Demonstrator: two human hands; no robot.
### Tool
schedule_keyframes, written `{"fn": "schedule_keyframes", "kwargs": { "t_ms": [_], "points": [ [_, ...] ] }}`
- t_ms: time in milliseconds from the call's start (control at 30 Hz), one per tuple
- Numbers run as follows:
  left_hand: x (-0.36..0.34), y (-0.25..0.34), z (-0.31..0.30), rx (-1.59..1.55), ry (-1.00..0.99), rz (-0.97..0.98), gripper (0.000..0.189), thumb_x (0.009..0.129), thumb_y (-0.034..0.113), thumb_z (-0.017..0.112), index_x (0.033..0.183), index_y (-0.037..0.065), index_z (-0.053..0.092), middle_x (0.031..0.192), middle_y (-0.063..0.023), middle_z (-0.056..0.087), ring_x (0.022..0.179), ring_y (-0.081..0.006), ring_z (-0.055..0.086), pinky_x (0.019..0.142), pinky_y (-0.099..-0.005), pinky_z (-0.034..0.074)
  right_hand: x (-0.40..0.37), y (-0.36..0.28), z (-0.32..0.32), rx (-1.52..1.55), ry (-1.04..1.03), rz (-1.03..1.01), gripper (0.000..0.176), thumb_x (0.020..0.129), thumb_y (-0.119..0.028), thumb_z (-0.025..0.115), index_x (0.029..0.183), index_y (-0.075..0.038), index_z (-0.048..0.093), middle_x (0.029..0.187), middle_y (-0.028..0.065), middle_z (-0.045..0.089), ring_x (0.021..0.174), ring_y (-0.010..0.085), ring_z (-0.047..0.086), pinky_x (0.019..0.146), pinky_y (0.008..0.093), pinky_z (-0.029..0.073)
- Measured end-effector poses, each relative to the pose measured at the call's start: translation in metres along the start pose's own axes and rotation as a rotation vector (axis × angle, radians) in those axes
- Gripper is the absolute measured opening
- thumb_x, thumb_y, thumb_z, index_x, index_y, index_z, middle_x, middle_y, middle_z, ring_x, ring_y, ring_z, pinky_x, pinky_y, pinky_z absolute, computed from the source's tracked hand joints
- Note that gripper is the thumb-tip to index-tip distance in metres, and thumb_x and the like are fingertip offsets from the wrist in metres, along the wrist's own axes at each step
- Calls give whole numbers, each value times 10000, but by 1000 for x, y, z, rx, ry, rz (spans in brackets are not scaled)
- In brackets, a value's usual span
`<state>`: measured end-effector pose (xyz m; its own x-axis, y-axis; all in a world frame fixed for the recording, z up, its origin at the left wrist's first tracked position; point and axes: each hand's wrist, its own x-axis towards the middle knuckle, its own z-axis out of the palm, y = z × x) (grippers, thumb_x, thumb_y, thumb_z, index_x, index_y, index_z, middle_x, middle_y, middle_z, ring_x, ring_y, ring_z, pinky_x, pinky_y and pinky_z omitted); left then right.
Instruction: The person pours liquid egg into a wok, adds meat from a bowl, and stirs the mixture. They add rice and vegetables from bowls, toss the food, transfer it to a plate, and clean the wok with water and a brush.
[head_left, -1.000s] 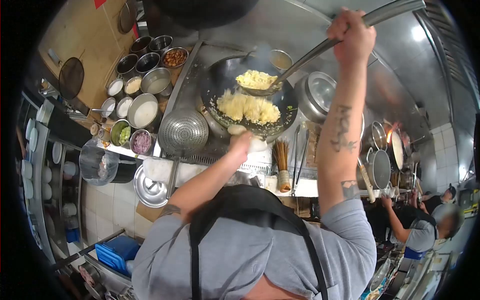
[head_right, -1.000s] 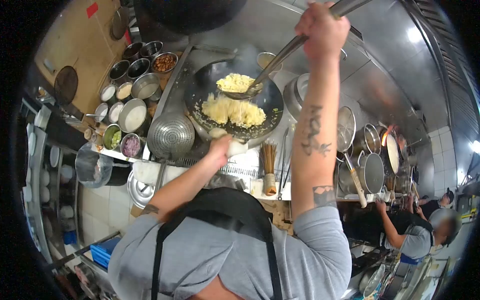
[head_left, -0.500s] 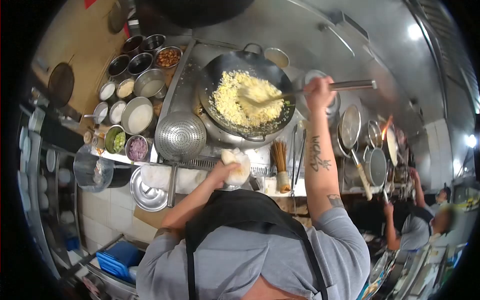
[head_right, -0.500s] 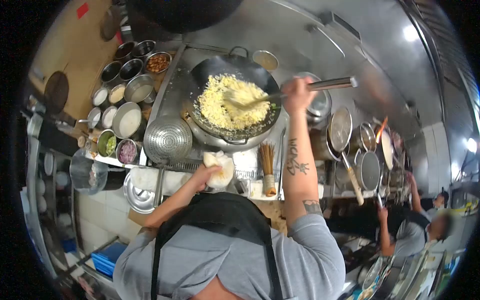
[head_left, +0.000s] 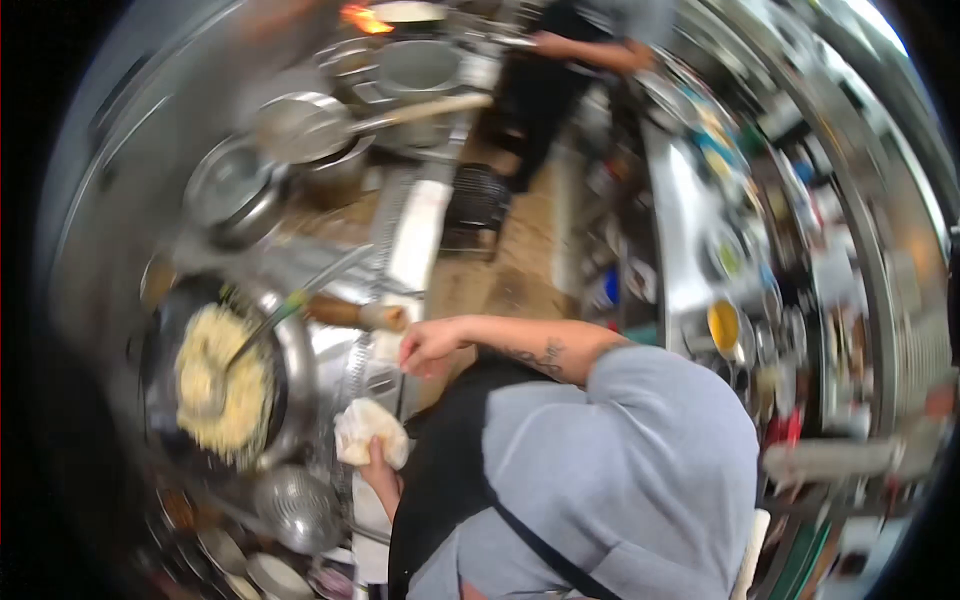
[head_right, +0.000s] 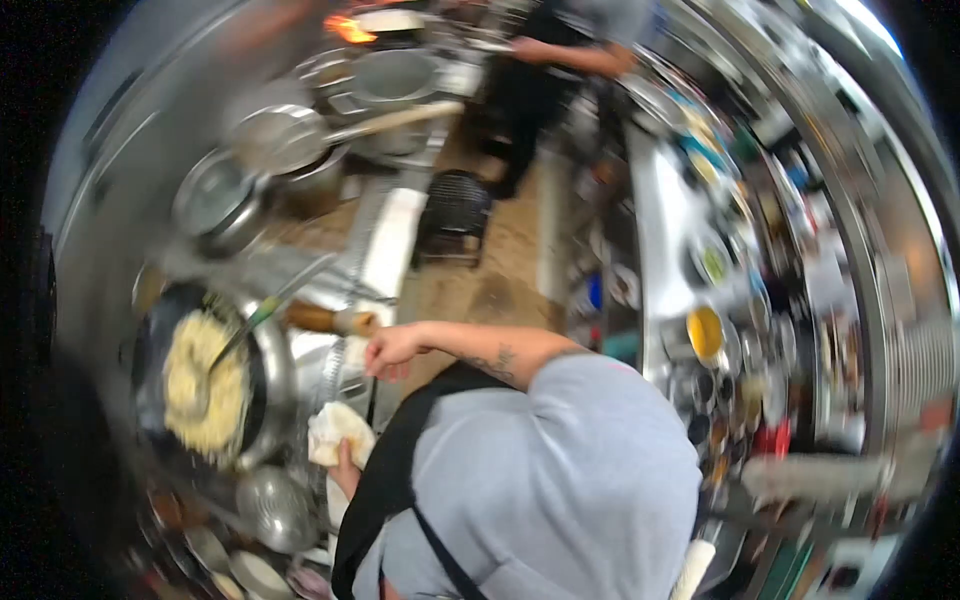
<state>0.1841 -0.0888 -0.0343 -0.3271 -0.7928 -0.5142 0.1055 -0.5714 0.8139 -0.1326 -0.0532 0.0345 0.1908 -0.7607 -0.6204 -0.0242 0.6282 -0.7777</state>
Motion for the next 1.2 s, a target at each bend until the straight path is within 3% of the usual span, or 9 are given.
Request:
{"fn": "schedule_keyframes", "kwargs": {
  "t_ms": [67,333,567,933,1033,1067,1100,1167,1200],
  "points": [
    [8,-18,8,617,316,38,635,856,115,690,1385,-53,383,1316,-167,525,1137,-272,553,979,-372,446,-38,16,-17,72,164,-59,222,890,-247,652,1029,-74,643,875,52,667,732,163,678,588,320,558],
    [10,-16,15,805,95,412,819,775,252,806,1369,-85,354,1325,-259,480,1159,-322,533,992,-392,429,-226,182,-176,433,973,-194,210,901,-191,630,1041,-34,631,839,91,664,679,182,676,507,320,555],
    [4,-13,37,1694,660,482,990,740,403,795,1397,-127,277,1320,-347,414,1212,-471,430,1022,-484,387,-536,404,-251,-430,2267,796,227,760,-119,575,951,-8,627,919,208,647,897,394,624,849,451,501],
    [-14,-23,68,1525,684,750,654,818,259,715,1336,-39,448,1392,-266,395,1290,-411,377,1092,-474,309,-609,427,-245,-555,1765,1053,194,793,-136,534,847,-46,697,925,197,671,925,358,648,855,467,493],
    [5,-52,50,1461,597,970,640,884,308,630,1356,-49,387,1393,-244,394,1287,-409,365,1104,-506,274,-613,471,-249,-1227,1407,1285,178,788,-146,573,895,-69,693,899,151,654,827,280,606,692,431,436],
    [-4,-52,71,1483,650,998,604,864,262,632,1333,-44,406,1394,-255,383,1295,-407,352,1109,-505,258,-627,547,-270,-1594,1615,956,197,793,-146,584,940,-54,676,965,145,651,896,273,598,751,458,431],
    [-21,-37,99,1309,600,851,589,818,205,637,1315,-30,426,1396,-259,377,1296,-410,347,1110,-498,249,-617,540,-284,-780,2049,377,172,796,-124,591,908,-25,677,932,135,658,899,288,603,763,456,445],
    [-20,-30,98,1170,647,937,587,762,158,645,1290,-17,457,1397,-247,389,1295,-424,359,1101,-484,274,-602,382,-256,-1044,1712,765,165,814,-92,605,941,-9,669,926,175,663,883,325,597,777,452,486],
    [-22,-23,103,1199,703,894,573,754,143,651,1272,-19,469,1393,-242,399,1305,-429,356,1106,-478,276,-589,355,-257,-1315,1811,488,183,777,-82,621,945,-37,678,927,172,650,849,341,590,759,451,480]
  ]
}}
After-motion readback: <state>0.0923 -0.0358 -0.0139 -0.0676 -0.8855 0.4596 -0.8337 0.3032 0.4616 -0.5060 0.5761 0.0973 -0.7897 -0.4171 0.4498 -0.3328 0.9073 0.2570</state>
